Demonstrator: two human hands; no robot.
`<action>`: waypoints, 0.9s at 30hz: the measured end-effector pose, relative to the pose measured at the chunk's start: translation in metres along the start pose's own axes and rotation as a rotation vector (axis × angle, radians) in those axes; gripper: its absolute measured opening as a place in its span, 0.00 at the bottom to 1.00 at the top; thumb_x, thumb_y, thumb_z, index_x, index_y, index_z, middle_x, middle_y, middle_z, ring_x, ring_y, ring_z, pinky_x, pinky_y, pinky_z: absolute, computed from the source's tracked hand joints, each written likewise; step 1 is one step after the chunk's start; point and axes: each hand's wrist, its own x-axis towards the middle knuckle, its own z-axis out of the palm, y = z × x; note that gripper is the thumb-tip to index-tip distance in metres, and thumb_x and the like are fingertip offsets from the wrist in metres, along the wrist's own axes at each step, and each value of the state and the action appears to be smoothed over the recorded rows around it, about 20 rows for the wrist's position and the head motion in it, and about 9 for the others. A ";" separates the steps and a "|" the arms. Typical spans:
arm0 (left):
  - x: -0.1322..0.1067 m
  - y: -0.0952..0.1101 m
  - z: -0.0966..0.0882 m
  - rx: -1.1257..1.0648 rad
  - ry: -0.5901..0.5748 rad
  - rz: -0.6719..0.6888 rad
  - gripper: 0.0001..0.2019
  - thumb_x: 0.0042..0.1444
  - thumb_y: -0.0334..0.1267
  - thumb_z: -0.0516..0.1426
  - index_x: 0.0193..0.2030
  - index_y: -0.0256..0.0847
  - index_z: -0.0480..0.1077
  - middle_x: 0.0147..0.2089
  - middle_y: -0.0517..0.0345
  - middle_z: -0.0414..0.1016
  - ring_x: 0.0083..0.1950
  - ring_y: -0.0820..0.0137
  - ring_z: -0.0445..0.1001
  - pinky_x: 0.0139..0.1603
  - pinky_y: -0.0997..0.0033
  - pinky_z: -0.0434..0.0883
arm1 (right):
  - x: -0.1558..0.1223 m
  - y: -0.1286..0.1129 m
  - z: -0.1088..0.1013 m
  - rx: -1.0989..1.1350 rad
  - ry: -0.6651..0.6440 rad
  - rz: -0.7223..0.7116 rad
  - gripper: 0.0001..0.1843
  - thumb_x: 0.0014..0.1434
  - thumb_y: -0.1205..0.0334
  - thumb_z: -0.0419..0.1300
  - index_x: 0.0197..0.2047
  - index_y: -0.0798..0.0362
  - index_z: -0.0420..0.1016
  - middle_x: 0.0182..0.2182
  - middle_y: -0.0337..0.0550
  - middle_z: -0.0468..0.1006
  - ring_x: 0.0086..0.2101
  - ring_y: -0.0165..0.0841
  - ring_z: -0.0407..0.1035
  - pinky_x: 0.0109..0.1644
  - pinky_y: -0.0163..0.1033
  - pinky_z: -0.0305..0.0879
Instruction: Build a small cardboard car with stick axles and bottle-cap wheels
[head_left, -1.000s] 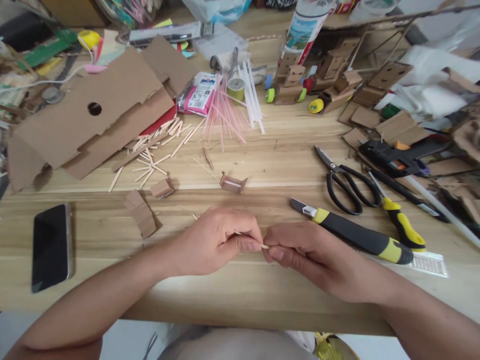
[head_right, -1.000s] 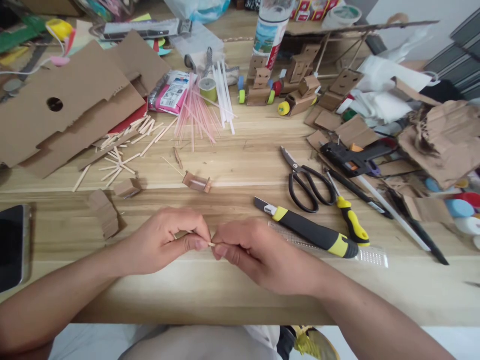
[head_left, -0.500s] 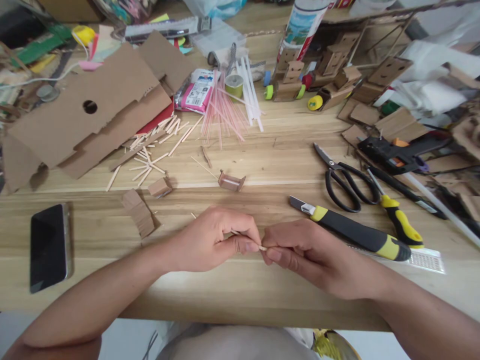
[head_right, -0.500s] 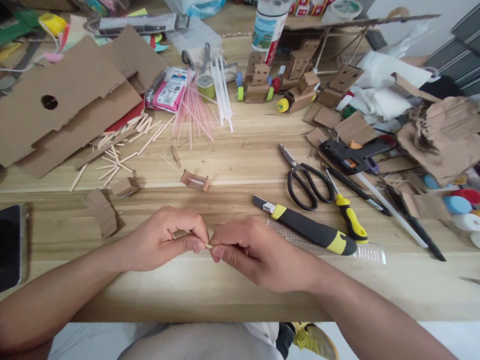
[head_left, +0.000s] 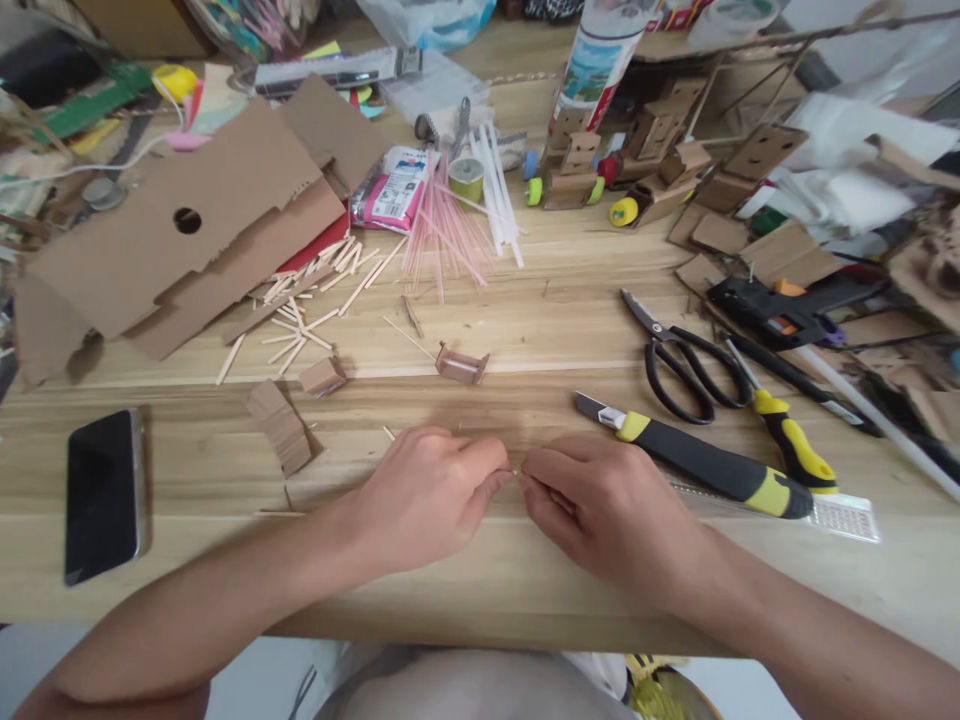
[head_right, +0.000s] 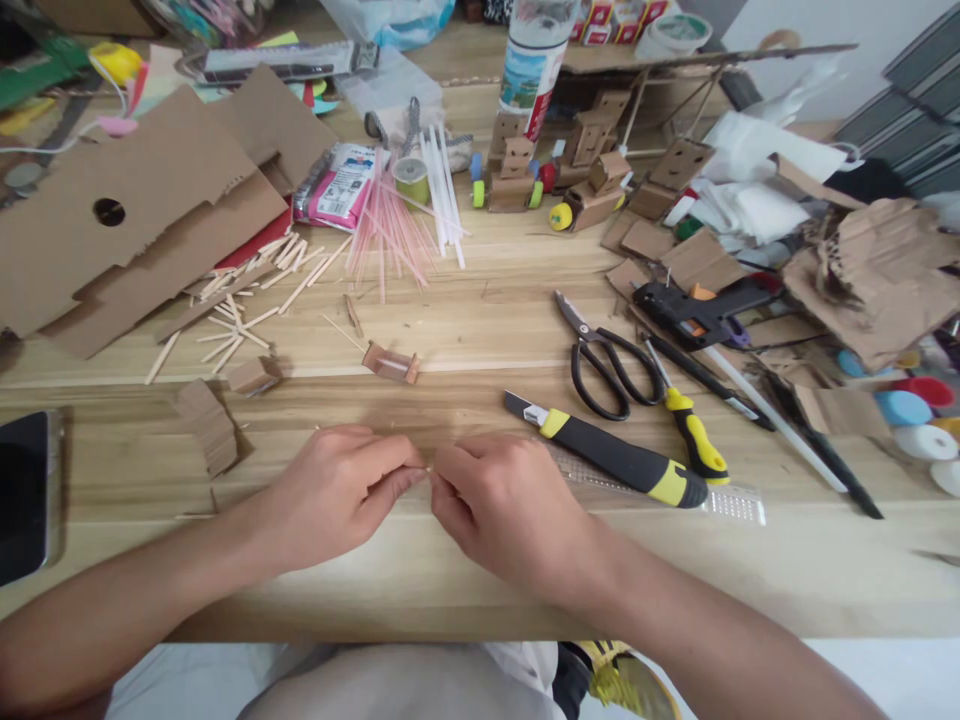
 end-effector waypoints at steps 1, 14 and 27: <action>0.000 0.000 0.000 -0.002 0.003 0.001 0.09 0.63 0.29 0.54 0.32 0.41 0.72 0.27 0.60 0.80 0.27 0.68 0.77 0.29 0.70 0.66 | 0.000 -0.001 0.000 -0.010 0.004 0.001 0.18 0.63 0.71 0.49 0.22 0.49 0.60 0.17 0.34 0.61 0.19 0.27 0.55 0.24 0.34 0.49; 0.011 -0.011 -0.015 -0.493 0.001 -0.241 0.10 0.63 0.35 0.54 0.31 0.40 0.73 0.22 0.65 0.72 0.22 0.75 0.67 0.24 0.78 0.61 | 0.003 0.016 -0.017 -0.129 0.013 -0.003 0.18 0.67 0.70 0.51 0.24 0.48 0.63 0.18 0.35 0.66 0.19 0.29 0.60 0.24 0.35 0.54; 0.008 -0.002 0.002 -0.867 -0.070 -0.239 0.09 0.65 0.38 0.50 0.50 0.41 0.64 0.27 0.66 0.68 0.29 0.73 0.67 0.31 0.73 0.62 | 0.002 0.014 -0.017 -0.091 0.045 -0.105 0.21 0.73 0.67 0.46 0.32 0.51 0.74 0.25 0.42 0.76 0.25 0.32 0.69 0.31 0.36 0.64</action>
